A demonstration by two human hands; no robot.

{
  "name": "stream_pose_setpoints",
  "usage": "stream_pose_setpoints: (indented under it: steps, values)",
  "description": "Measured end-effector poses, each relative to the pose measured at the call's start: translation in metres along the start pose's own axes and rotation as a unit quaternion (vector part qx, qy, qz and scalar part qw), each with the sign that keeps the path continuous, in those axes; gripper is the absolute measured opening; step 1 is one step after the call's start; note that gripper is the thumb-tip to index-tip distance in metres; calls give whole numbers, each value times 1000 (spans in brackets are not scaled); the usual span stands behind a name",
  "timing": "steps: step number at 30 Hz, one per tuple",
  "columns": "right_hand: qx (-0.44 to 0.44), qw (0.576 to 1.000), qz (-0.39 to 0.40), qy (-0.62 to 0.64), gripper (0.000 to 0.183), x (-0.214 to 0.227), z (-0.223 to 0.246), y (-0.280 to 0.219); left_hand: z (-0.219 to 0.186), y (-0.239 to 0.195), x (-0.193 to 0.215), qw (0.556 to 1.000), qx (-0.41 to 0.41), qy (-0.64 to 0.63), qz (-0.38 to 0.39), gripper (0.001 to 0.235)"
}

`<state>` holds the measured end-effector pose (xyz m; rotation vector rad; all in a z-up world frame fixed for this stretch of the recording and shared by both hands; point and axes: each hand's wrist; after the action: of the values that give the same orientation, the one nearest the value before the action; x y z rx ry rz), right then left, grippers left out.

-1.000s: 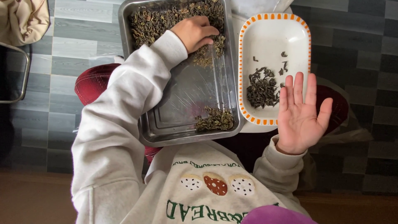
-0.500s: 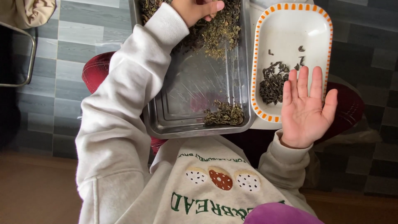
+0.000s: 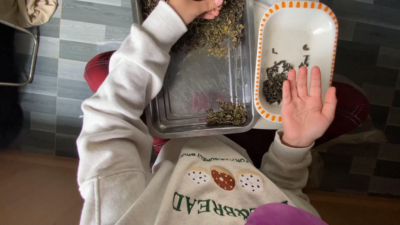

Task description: Sorting dried tea leaves by hand, picking out specific pieces from a metal tray and placing them into a white plastic tray.

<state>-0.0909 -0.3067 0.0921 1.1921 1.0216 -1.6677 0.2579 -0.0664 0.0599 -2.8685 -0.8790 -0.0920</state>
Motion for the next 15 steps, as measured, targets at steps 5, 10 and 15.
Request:
stream_pose_setpoints:
  steps: [5,10,15]
  values:
    - [-29,999,40,-16,57,12,-2,2,6,-22,-15,999,-34,-35,14,34]
    - [-78,987,77,-115,52,5,-16,4,-40,-78,-44,992,-52,-52,98,23]
    - [-113,967,146,-175,50,-14,-36,9,-31,-108,-73,984,68,-60,152,32]
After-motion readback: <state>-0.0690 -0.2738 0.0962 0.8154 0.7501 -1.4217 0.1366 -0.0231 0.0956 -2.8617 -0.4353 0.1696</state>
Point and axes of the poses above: each hand's wrist, its own y-axis towards the middle knuckle, its own x-axis out of the back of the hand, z = x × y, and after that the axes turned 12 degrees about z, right-handed
